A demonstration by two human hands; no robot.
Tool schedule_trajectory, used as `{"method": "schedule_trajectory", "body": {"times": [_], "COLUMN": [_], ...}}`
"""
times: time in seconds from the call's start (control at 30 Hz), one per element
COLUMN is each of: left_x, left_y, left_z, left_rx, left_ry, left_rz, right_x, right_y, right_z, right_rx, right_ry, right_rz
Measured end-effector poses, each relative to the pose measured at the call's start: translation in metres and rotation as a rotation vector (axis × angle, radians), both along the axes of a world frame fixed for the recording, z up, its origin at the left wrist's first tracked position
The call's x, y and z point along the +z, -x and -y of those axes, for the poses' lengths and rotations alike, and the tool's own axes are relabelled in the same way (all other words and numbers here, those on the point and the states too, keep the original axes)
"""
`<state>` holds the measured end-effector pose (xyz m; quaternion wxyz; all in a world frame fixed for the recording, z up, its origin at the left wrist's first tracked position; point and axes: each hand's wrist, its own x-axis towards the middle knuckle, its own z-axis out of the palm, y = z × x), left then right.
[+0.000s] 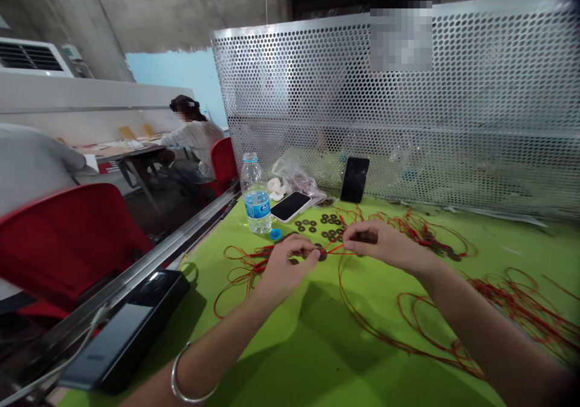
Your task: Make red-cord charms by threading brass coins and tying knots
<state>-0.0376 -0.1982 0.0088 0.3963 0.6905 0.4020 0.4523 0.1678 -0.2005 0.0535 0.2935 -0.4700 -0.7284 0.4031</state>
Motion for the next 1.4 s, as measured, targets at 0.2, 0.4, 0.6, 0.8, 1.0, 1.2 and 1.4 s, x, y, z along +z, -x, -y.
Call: {"method": "schedule_trajectory", "body": {"times": [0.2, 0.4, 0.6, 0.8, 1.0, 1.2, 1.4], "left_x": [-0.003, -0.002, 0.0, -0.002, -0.006, -0.007, 0.0], "left_y": [0.001, 0.0, -0.001, 0.001, 0.001, 0.0, 0.0], "left_z": [-0.003, -0.003, -0.002, -0.004, -0.007, -0.006, -0.004], "left_rx": [0.026, 0.029, 0.068, 0.074, 0.095, 0.034, 0.0], "left_ry": [0.11, 0.175, 0.281, 0.308, 0.324, 0.284, 0.239], "left_rz": [0.088, 0.122, 0.131, 0.143, 0.144, 0.08, -0.021], "right_x": [-0.006, -0.001, 0.02, 0.036, 0.06, 0.064, 0.057], "right_y": [-0.009, -0.019, -0.034, -0.057, -0.078, -0.083, -0.092], "right_z": [-0.002, -0.008, -0.003, -0.002, 0.013, 0.019, 0.011], "right_rx": [-0.058, -0.218, -0.373, -0.442, -0.57, -0.601, -0.737], "right_ry": [0.092, 0.183, 0.189, -0.013, -0.195, -0.234, -0.186], "right_rz": [-0.276, -0.713, -0.982, -1.237, -1.32, -1.286, -1.103]}}
